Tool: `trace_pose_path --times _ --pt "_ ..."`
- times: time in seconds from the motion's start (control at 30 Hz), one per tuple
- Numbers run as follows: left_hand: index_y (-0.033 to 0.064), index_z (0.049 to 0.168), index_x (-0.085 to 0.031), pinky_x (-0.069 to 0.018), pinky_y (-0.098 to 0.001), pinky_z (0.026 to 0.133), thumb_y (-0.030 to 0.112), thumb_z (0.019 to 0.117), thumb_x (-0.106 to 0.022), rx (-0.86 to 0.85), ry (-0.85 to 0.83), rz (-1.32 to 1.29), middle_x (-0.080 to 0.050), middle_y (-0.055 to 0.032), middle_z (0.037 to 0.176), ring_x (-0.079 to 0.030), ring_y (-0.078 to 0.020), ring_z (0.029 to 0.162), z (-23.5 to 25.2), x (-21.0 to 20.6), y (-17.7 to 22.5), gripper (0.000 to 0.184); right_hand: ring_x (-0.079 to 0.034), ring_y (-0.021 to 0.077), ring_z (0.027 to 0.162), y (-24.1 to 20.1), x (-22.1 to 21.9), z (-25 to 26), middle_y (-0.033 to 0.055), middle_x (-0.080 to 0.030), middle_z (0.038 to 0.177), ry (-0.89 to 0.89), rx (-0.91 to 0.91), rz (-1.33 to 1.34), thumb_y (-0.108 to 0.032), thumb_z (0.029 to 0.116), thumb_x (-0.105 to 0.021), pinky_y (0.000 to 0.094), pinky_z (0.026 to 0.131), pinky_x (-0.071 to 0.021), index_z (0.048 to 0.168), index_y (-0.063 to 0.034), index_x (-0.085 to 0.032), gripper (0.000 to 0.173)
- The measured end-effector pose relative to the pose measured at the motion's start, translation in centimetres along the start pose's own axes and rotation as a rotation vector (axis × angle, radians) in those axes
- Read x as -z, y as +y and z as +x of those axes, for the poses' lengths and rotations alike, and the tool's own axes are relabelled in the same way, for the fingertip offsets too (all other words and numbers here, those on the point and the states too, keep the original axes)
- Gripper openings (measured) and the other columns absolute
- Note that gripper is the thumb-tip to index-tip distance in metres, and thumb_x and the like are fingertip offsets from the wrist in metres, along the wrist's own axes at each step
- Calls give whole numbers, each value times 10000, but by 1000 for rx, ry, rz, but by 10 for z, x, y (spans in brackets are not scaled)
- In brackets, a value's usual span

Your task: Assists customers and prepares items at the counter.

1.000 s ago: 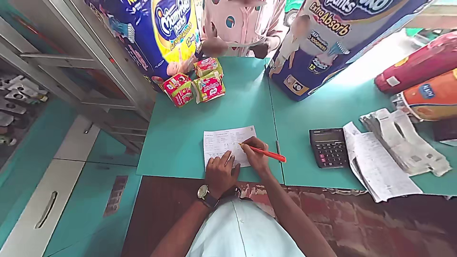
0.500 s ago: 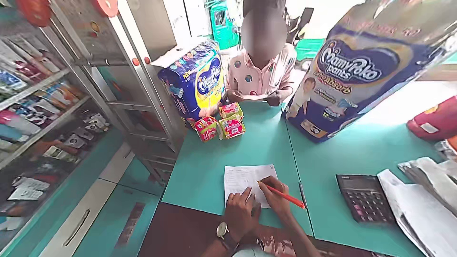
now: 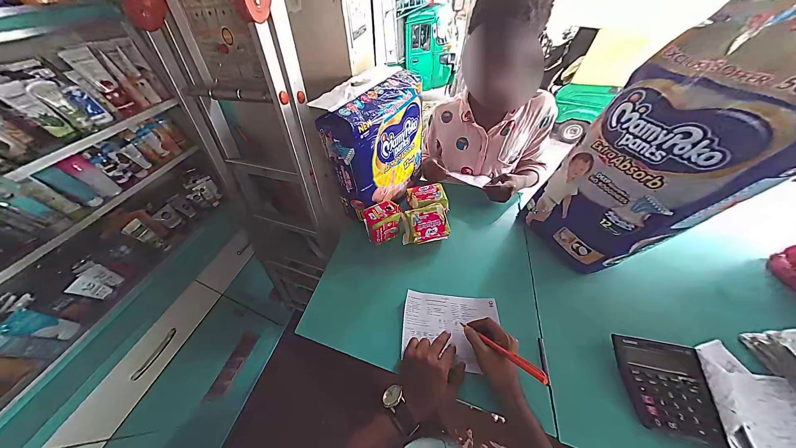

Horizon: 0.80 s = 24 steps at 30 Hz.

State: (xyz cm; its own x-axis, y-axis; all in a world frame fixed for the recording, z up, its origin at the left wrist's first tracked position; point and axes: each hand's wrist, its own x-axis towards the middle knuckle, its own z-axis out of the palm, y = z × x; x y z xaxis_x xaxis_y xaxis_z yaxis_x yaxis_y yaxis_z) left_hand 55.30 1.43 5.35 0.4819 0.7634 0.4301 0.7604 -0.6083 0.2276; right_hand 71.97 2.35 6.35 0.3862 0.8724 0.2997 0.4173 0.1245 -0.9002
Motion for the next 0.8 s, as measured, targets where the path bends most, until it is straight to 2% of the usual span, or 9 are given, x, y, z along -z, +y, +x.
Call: trace_pose_path --times 0.5,0.8 --pt "230 1058 -811 -517 -372 685 485 941 -594 12 7 7 -704 72 1307 -672 -135 754 -2 -2 1 354 -603 -10 582 3 0 -2 -60 -671 672 -2 8 10 -170 827 -690 184 536 -497 804 -101 -717 77" --pt "222 1068 -812 -533 -390 693 477 942 -598 25 -12 -14 -712 57 1296 -689 -157 773 0 2 2 356 -619 0 595 3 -1 0 -53 -681 683 3 7 44 -160 833 -693 193 550 -517 813 -96 -720 72"
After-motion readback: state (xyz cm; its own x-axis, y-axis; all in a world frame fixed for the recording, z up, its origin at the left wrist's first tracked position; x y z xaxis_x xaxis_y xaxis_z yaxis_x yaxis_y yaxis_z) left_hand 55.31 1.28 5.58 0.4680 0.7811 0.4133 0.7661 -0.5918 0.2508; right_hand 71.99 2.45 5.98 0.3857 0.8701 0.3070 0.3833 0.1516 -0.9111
